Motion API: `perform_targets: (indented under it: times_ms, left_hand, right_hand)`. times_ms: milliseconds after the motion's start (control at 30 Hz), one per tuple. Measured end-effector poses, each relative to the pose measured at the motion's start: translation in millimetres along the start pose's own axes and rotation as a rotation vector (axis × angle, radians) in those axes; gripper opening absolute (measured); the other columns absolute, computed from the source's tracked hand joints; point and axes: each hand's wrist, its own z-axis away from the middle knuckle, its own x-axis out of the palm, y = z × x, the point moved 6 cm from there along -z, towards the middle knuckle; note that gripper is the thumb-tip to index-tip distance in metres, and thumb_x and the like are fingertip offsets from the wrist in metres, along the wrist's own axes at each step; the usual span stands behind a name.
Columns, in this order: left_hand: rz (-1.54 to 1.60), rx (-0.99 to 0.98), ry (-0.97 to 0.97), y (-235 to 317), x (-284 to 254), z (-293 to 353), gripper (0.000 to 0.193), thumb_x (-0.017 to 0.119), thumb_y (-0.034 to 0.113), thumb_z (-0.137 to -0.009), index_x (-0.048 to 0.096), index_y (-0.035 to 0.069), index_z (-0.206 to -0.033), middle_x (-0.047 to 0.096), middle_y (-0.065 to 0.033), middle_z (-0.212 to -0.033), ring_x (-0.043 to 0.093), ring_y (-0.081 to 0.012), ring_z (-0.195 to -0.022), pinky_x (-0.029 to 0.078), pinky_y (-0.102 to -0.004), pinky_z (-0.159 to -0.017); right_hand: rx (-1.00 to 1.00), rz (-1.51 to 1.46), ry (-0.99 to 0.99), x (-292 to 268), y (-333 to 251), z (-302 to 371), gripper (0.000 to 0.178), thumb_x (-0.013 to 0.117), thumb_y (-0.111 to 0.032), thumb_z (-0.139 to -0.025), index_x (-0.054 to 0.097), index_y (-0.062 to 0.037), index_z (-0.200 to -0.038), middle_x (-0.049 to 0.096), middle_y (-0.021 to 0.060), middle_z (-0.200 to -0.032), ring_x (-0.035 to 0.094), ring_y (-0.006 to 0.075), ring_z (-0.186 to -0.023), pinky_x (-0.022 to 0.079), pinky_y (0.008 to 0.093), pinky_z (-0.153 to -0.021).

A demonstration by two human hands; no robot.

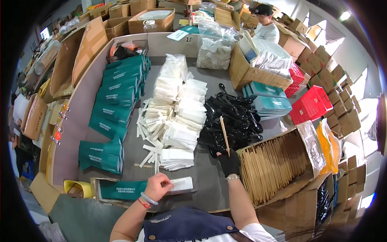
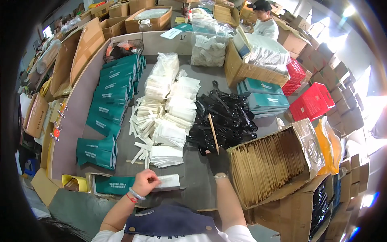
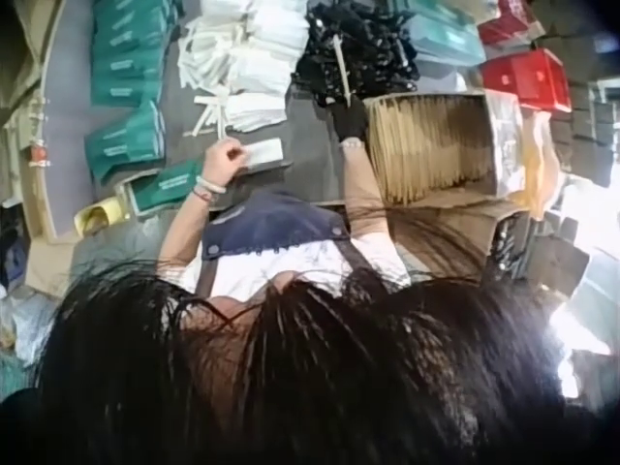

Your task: Packaging white filters and black straps into green sleeves using a wooden tool at a workstation.

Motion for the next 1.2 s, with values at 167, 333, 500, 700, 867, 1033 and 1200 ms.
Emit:
perform_targets:
  times_ms: [167, 333, 500, 700, 867, 1033, 1200]
  left_hand:
    - [-0.505, 0.265, 0.124, 3, 7, 20, 0.013, 0.078, 0.013, -0.064, 0.067, 0.014, -0.071, 0.062, 0.0003, -0.085, 0.053, -0.0237, -0.087, 0.041, -0.0388, -0.077]
    - [-0.625, 0.357, 0.125, 0, 12, 33, 0.012, 0.076, 0.016, -0.067, 0.068, 0.016, -0.077, 0.062, 0.0041, -0.092, 0.053, -0.0208, -0.089, 0.041, -0.0373, -0.077]
    - [-0.849, 0.364, -0.044, 5, 14, 62, 0.035, 0.075, 0.022, -0.068, 0.068, 0.017, -0.102, 0.062, 0.0078, -0.109, 0.052, -0.0178, -0.096, 0.038, -0.0364, -0.082]
    - [-0.913, 0.384, -0.076, -2, 15, 77, 0.043, 0.076, 0.024, -0.067, 0.067, 0.015, -0.108, 0.060, 0.0080, -0.119, 0.050, -0.0174, -0.098, 0.035, -0.0368, -0.085]
    - [-0.886, 0.341, -0.095, -2, 5, 75, 0.045, 0.076, 0.025, -0.067, 0.067, 0.014, -0.110, 0.060, 0.0076, -0.119, 0.050, -0.0185, -0.099, 0.036, -0.0370, -0.085]
    - [-0.727, 0.268, -0.034, -6, -27, 66, 0.050, 0.077, 0.029, -0.068, 0.064, 0.013, -0.113, 0.058, -0.0015, -0.122, 0.049, -0.0273, -0.109, 0.038, -0.0436, -0.093]
    - [-0.762, 0.250, -0.077, -27, -37, 57, 0.076, 0.081, 0.044, -0.058, 0.058, 0.011, -0.123, 0.051, -0.0124, -0.129, 0.042, -0.0375, -0.121, 0.031, -0.0542, -0.104]
  right_hand:
    - [0.092, 0.003, -0.125, -3, -14, -3, 0.040, 0.076, -0.034, -0.077, 0.064, -0.0020, -0.098, 0.065, 0.0152, -0.089, 0.061, 0.0342, -0.086, 0.047, 0.0428, -0.074]
    - [0.026, -0.092, -0.094, -53, -43, 27, 0.027, 0.077, -0.023, -0.077, 0.067, -0.0039, -0.094, 0.063, 0.0096, -0.083, 0.062, 0.0236, -0.077, 0.048, 0.0351, -0.068]
    - [-0.157, -0.168, -0.234, -71, -46, 66, 0.028, 0.080, -0.019, -0.074, 0.068, -0.0054, -0.094, 0.063, 0.0085, -0.074, 0.062, 0.0221, -0.069, 0.049, 0.0313, -0.064]
    - [-0.391, -0.064, -0.802, -17, -89, 110, 0.034, 0.080, -0.029, -0.073, 0.071, -0.0115, -0.100, 0.065, 0.0089, -0.079, 0.064, 0.0249, -0.071, 0.051, 0.0349, -0.066]
    - [-0.404, 0.019, -0.819, 12, -101, 119, 0.032, 0.073, -0.033, -0.079, 0.070, -0.0181, -0.107, 0.066, 0.0087, -0.085, 0.065, 0.0280, -0.079, 0.050, 0.0378, -0.070]
    - [-0.554, 0.189, -0.776, 3, -106, 116, 0.030, 0.067, -0.031, -0.084, 0.068, -0.0224, -0.112, 0.065, 0.0104, -0.085, 0.064, 0.0305, -0.078, 0.051, 0.0430, -0.067]
    - [-0.697, 0.408, -0.861, 11, -92, 122, 0.024, 0.056, -0.033, -0.090, 0.068, -0.0225, -0.107, 0.065, 0.0106, -0.093, 0.063, 0.0303, -0.084, 0.051, 0.0452, -0.069]
